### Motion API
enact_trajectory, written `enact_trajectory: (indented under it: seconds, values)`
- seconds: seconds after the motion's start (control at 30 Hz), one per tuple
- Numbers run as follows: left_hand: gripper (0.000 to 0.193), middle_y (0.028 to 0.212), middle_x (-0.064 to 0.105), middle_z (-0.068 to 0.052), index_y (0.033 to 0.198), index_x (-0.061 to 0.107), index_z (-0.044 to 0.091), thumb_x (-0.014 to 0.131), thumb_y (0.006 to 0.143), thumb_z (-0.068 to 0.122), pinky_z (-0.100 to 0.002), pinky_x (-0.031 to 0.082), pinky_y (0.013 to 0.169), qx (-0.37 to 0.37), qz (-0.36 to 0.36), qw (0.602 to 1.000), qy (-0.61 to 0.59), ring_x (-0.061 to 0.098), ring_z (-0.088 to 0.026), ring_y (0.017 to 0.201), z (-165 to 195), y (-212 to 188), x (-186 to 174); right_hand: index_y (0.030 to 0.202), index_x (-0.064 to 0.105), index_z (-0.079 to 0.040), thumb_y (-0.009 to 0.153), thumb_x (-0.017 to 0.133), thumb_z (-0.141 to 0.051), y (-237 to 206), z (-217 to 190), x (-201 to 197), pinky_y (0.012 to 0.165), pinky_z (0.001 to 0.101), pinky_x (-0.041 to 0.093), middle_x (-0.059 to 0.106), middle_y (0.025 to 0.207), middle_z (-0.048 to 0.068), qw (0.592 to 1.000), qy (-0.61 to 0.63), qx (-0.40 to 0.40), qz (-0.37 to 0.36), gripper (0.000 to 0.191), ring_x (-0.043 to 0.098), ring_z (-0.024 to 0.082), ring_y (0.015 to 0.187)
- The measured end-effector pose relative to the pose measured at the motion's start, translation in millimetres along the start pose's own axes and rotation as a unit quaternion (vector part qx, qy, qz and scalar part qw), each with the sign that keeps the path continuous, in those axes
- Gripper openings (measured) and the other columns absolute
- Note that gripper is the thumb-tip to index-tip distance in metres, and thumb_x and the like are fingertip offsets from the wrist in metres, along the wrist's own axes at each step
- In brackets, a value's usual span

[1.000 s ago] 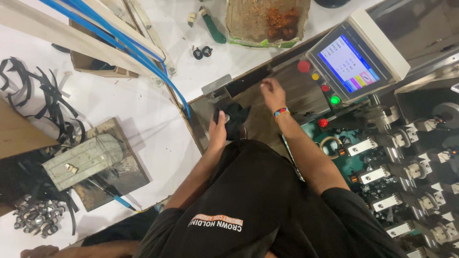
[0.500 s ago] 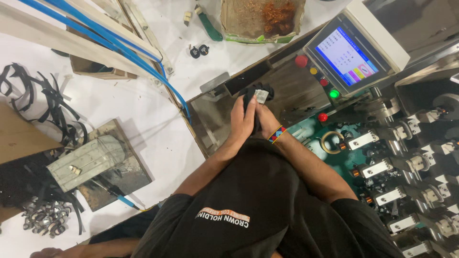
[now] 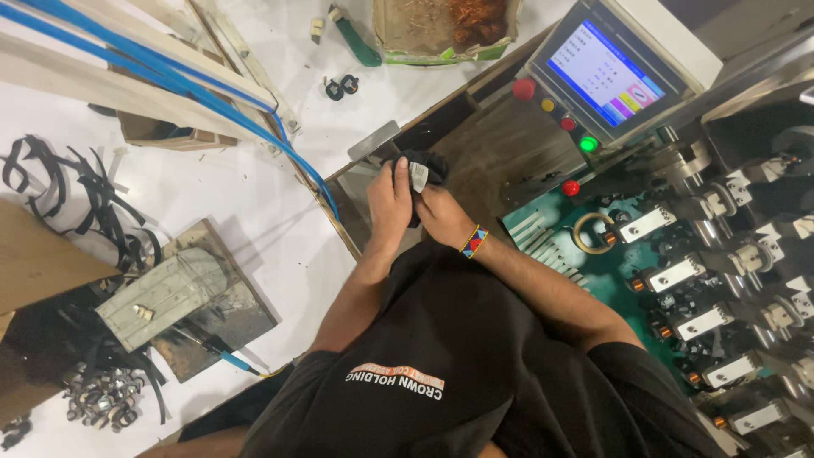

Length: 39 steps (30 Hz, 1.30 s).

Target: The person operates a benchtop cap-lining machine at a factory workstation. They load a black spool of material, place small black cap components into the machine's stations, pull the machine lever, trim parts with scissors, and wipe components with a black cloth.

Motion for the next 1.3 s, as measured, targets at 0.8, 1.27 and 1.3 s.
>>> enact_trajectory:
  seconds: [0.8, 1.27, 1.3]
  values:
    - [0.073, 0.135, 0.052, -0.029, 0.148, 0.048, 0.004, 0.079, 0.096, 0.044, -0.06, 0.055, 0.086, -0.167, -0.076, 0.833, 0.522, 0.064, -0.049, 0.11, -95, 145, -32, 0.125, 0.062, -0.004, 0.09, 0.068, -0.016, -444, 37, -148, 0.088, 0.0438, 0.056, 0.068, 0.126, 0.019, 0.703, -0.198, 0.581, 0.358, 0.037, 0.071, 0.035, 0.099]
    - [0.057, 0.113, 0.076, -0.014, 0.131, 0.069, 0.009, 0.072, 0.094, 0.052, -0.047, 0.051, 0.096, 0.065, -0.424, 0.854, 0.295, 0.068, -0.036, 0.111, 48, -137, 176, 0.133, 0.061, -0.004, 0.111, 0.045, -0.024, -661, 0, -323, 0.104, 0.043, 0.048, 0.067, 0.13, 0.018, 0.581, -0.231, 0.479, 0.616, 0.035, 0.061, 0.037, 0.121]
    - [0.063, 0.115, 0.075, -0.015, 0.133, 0.066, 0.01, 0.072, 0.088, 0.054, -0.046, 0.051, 0.097, 0.059, -0.508, 0.813, 0.28, 0.068, -0.035, 0.113, 62, -181, 202, 0.135, 0.06, -0.004, 0.112, 0.046, -0.025, -668, 2, -330, 0.102, 0.0428, 0.048, 0.065, 0.13, 0.019, 0.61, -0.257, 0.475, 0.579, 0.035, 0.06, 0.036, 0.12]
Point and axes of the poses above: each hand's wrist, its own y-axis towards the middle knuckle, its own x-axis out of the palm, z = x × y, the point moved 2 cm from there along y, towards the middle knuckle
